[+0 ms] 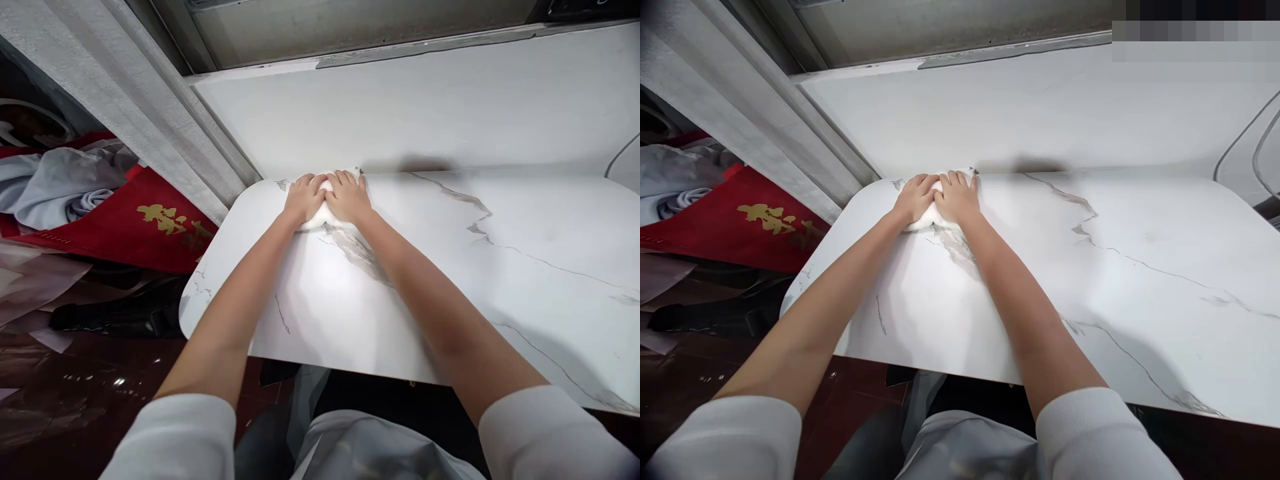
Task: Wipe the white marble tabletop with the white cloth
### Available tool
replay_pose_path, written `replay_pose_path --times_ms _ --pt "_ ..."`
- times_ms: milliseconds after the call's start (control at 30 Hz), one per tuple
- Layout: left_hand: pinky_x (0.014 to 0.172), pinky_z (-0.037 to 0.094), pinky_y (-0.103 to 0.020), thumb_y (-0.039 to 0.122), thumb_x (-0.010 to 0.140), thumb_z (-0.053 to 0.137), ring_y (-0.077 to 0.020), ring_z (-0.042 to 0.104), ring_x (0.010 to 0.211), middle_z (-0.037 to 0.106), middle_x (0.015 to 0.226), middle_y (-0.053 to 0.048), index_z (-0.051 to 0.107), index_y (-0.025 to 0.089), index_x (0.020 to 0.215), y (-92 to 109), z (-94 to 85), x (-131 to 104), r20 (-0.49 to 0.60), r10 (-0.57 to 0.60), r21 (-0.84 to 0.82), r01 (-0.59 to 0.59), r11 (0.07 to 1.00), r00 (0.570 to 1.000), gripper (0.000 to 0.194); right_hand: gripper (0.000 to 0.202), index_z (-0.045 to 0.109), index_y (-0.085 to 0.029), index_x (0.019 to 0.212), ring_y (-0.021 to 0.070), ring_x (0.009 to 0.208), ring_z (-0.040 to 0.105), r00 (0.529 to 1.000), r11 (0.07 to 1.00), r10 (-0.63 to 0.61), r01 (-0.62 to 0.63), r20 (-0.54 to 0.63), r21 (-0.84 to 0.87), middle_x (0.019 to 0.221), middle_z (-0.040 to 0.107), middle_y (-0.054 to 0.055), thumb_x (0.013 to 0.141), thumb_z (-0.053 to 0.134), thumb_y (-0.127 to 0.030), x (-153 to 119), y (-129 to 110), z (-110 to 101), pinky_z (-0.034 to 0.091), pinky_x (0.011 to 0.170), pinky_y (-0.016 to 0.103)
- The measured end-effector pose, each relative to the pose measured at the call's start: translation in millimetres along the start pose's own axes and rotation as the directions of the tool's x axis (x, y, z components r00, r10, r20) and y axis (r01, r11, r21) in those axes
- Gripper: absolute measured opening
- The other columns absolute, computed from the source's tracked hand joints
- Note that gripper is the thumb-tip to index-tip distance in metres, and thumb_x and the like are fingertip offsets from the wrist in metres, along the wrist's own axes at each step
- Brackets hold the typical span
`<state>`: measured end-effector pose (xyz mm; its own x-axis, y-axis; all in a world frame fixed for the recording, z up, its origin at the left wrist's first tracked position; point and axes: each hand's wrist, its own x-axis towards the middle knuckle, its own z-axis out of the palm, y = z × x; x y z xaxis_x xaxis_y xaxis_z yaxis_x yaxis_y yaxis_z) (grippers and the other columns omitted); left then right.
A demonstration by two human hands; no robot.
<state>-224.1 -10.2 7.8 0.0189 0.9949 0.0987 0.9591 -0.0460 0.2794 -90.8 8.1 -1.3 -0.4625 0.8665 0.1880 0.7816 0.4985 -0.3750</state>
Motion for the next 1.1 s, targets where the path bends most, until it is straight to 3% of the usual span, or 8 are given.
replay_pose_path --times_ms 267,433,567,800,967,1100 --pt "0.119 0.024 -0.043 0.028 0.100 0.029 -0.0265 0.036 0.143 0.046 0.151 -0.010 0.044 0.019 0.147 -2 1.7 31 -0.011 -0.033 0.010 0.033 0.999 0.999 0.050 0.052 0.047 -0.015 0.144 0.0276 0.143 0.034 1.000 1.000 0.017 -0.016 -0.022 0.027 0.154 0.044 0.013 0.096 0.030 -0.024 28 12 1 0.016 0.119 0.057" --pt "0.120 0.022 -0.047 0.029 0.100 0.031 -0.0264 0.034 0.145 0.043 0.154 -0.012 0.043 0.021 0.148 -3 3.9 26 -0.028 -0.029 0.003 0.029 1.000 0.999 0.050 0.053 0.044 -0.014 0.147 0.0283 0.145 0.031 1.000 0.999 0.015 -0.015 -0.011 -0.047 0.157 0.040 0.014 0.098 0.027 -0.026 23 9 1 0.016 0.119 0.057" --pt "0.121 0.020 -0.050 0.030 0.101 0.029 -0.0273 0.030 0.147 0.038 0.158 -0.013 0.040 0.019 0.150 -2 4.6 8 -0.031 -0.051 0.024 0.051 0.998 0.998 0.052 0.054 0.043 -0.011 0.147 0.0289 0.148 0.027 1.000 0.998 -0.018 0.018 0.003 -0.063 0.160 0.035 0.015 0.097 0.028 -0.024 11 2 1 0.016 0.119 0.057" --pt "0.122 0.017 -0.051 0.030 0.103 0.024 -0.0298 0.024 0.151 0.032 0.161 -0.016 0.034 0.016 0.154 7 -4.7 -61 0.018 -0.057 0.110 0.054 0.992 0.998 0.054 0.056 0.039 -0.011 0.152 0.0302 0.150 0.023 0.998 0.996 -0.053 0.056 0.044 -0.074 0.162 0.031 0.016 0.099 0.028 -0.026 -43 -25 2 0.014 0.120 0.058" --pt "0.121 0.020 -0.053 0.031 0.102 0.023 -0.0317 0.027 0.149 0.035 0.159 -0.018 0.038 0.014 0.150 4 -10.7 -142 -0.006 -0.002 0.142 0.003 0.990 1.000 0.053 0.057 0.038 -0.009 0.152 0.0333 0.151 0.021 0.994 0.993 -0.097 0.101 0.057 -0.065 0.162 0.030 0.018 0.100 0.030 -0.028 -111 -59 3 0.012 0.120 0.060" --pt "0.119 0.024 -0.056 0.036 0.102 0.023 -0.0332 0.028 0.149 0.036 0.157 -0.018 0.036 0.015 0.151 -5 -14.5 -211 -0.044 0.017 0.133 -0.011 0.991 0.999 0.055 0.057 0.037 -0.007 0.153 0.0345 0.152 0.018 0.966 0.971 -0.239 0.236 0.097 0.038 0.162 0.028 0.021 0.102 0.028 -0.031 -163 -86 0 0.010 0.120 0.063"
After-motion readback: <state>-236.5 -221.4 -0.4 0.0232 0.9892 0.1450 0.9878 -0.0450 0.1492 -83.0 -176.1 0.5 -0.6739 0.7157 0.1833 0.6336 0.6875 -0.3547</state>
